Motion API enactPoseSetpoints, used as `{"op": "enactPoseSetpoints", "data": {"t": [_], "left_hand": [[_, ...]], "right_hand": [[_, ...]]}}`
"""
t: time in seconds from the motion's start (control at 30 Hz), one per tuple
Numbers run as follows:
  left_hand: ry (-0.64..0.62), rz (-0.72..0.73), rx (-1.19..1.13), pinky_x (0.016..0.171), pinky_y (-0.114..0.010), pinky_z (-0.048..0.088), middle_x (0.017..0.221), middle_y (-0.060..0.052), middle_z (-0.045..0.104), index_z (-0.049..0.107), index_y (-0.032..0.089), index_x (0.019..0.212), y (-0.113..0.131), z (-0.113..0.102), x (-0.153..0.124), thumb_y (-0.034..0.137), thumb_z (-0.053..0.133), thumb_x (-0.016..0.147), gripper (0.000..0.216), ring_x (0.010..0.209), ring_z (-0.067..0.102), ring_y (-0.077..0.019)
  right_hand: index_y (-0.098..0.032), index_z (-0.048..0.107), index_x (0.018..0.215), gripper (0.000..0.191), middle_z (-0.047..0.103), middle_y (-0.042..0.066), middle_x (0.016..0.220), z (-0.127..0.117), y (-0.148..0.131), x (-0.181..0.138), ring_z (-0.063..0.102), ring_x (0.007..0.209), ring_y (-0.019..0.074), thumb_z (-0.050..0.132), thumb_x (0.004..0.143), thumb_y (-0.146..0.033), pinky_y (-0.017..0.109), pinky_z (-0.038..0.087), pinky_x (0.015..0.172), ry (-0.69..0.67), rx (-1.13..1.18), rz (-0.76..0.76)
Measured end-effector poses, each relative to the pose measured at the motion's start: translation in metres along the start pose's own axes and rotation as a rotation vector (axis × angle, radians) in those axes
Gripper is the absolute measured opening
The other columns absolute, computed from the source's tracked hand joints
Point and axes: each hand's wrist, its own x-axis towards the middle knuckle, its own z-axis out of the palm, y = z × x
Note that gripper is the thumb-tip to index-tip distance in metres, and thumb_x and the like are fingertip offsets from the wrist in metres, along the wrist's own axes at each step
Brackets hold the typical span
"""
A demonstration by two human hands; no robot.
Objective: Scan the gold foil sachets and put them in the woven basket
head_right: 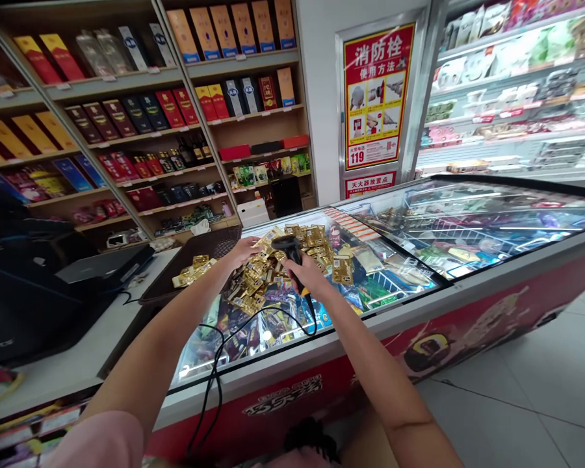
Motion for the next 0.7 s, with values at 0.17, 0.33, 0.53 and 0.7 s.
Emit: {"op": "enactPoseSetpoints", "data": {"t": [0.17, 0.33, 0.53, 0.7], "left_hand": [[-0.001, 0.011, -0.012, 0.063, -0.028, 0.045, 0.077, -0.001, 0.067, 0.071, 0.018, 0.093, -0.006, -0.023, -0.018, 0.033, 0.090, 0.050, 0.049, 0.067, 0.059, -0.0144], [0.010, 0.009, -0.012, 0.067, -0.029, 0.046, 0.077, -0.001, 0.067, 0.072, 0.018, 0.094, -0.013, -0.040, -0.029, 0.033, 0.090, 0.049, 0.051, 0.070, 0.061, -0.0156], [0.038, 0.014, -0.010, 0.065, -0.027, 0.046, 0.075, 0.000, 0.067, 0.071, 0.018, 0.093, -0.021, -0.050, -0.032, 0.034, 0.090, 0.050, 0.049, 0.067, 0.060, -0.0139], [0.079, 0.028, 0.008, 0.067, -0.028, 0.049, 0.081, -0.002, 0.070, 0.073, 0.018, 0.092, -0.021, -0.064, -0.039, 0.034, 0.089, 0.050, 0.048, 0.071, 0.063, -0.0155]], "right_hand": [[-0.025, 0.046, 0.087, 0.028, 0.053, -0.009, 0.056, 0.022, 0.001, 0.019, 0.043, 0.032, 0.0092, 0.067, 0.080, -0.042, 0.023, 0.037, 0.031, -0.035, -0.039, -0.039], [-0.024, 0.044, 0.078, 0.031, 0.051, -0.008, 0.053, 0.036, 0.000, 0.030, 0.045, 0.033, 0.0098, 0.068, 0.081, -0.043, 0.023, 0.036, 0.031, -0.068, -0.137, -0.022], [-0.025, 0.044, 0.075, 0.028, 0.051, -0.007, 0.050, 0.047, 0.005, 0.041, 0.044, 0.033, 0.0106, 0.065, 0.084, -0.040, 0.023, 0.037, 0.030, -0.101, -0.177, -0.019], [-0.024, 0.045, 0.074, 0.028, 0.050, -0.006, 0.047, 0.051, 0.007, 0.039, 0.044, 0.032, 0.0108, 0.064, 0.085, -0.042, 0.024, 0.040, 0.031, -0.102, -0.203, 0.015]]}}
